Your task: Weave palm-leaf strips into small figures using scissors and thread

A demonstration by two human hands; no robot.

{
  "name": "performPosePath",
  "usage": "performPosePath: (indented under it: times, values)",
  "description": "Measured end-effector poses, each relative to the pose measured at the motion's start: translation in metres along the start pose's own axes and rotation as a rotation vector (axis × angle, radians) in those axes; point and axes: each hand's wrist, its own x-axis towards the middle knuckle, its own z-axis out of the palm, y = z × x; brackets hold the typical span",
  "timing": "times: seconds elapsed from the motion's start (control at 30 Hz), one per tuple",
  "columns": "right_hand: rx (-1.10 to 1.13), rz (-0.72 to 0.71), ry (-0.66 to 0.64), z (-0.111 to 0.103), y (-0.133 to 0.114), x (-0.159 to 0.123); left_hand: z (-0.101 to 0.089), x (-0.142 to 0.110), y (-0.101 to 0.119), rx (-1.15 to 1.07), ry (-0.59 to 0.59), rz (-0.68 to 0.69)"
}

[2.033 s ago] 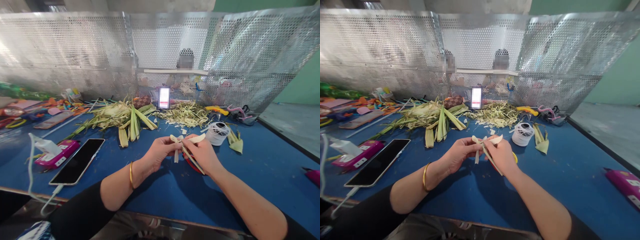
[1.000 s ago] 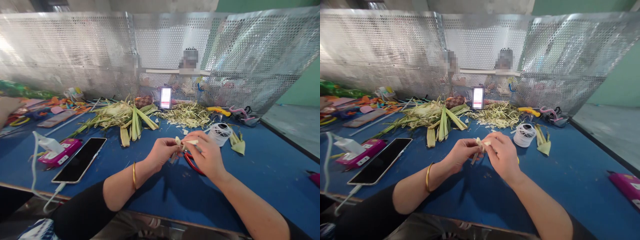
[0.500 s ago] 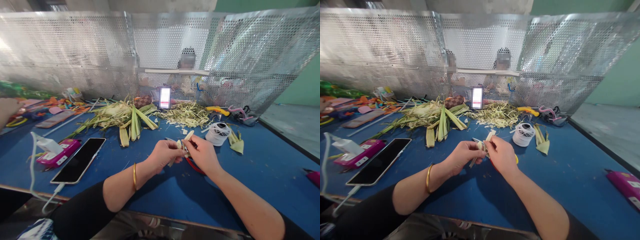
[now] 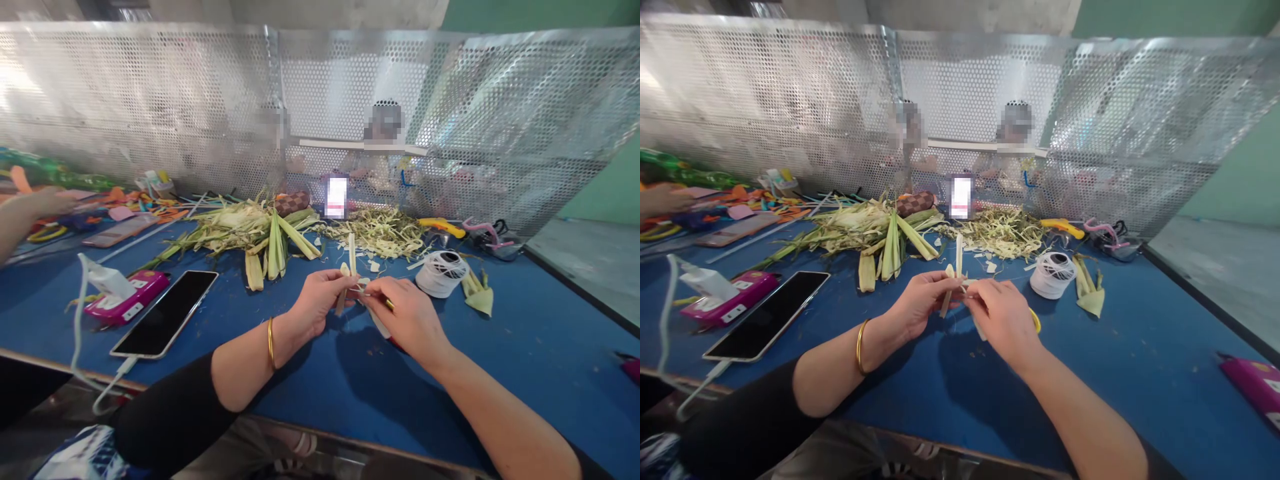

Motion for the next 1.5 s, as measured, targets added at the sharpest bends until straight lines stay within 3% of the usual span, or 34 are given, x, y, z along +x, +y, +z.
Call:
performPosePath:
  times: [0.1,0.27,0.43,0.67,0.77,0.9,1.0,1.1,1.2,1.4,1.5]
  values:
    - [0.209,0.151,-0.072,0.000,-0.002,0.000,0.001,0.000,0.000,0.022,0.002,0.016]
    - [0.216,0.257,0.053,-0.004,0.009,0.006,0.001,-0.002,0.005,0.075,-0.021,0.025]
    - [0.315,0.326,-0.132,-0.004,0.009,0.009,-0.003,-0.003,0.009,0.136,-0.089,0.078]
    - [0.961,0.492,-0.200,-0.020,0.003,0.011,-0.006,0.000,0.009,0.239,-0.111,0.085]
    - [1.141,0.576,-0.226,-0.021,0.005,0.011,-0.005,0.001,0.008,0.249,-0.076,0.055]
    - [0.969,0.509,-0.189,-0.022,0.005,0.013,-0.006,0.001,0.007,0.283,-0.106,0.075]
    - [0.675,0.385,-0.019,-0.023,0.004,0.015,-0.005,-0.001,0.008,0.349,-0.139,0.089]
    - [0.524,0.312,0.154,-0.023,0.003,0.016,-0.004,-0.003,0.008,0.410,-0.175,0.089]
    - [0.575,0.393,0.189,-0.022,0.001,0.015,-0.003,-0.003,0.007,0.437,-0.201,0.096]
    - [0.985,0.567,0.152,-0.013,0.004,0.013,-0.002,-0.003,0.005,0.434,-0.183,0.152]
    - [0.962,0.595,0.130,-0.006,0.008,0.013,-0.002,-0.004,0.005,0.441,-0.219,0.162]
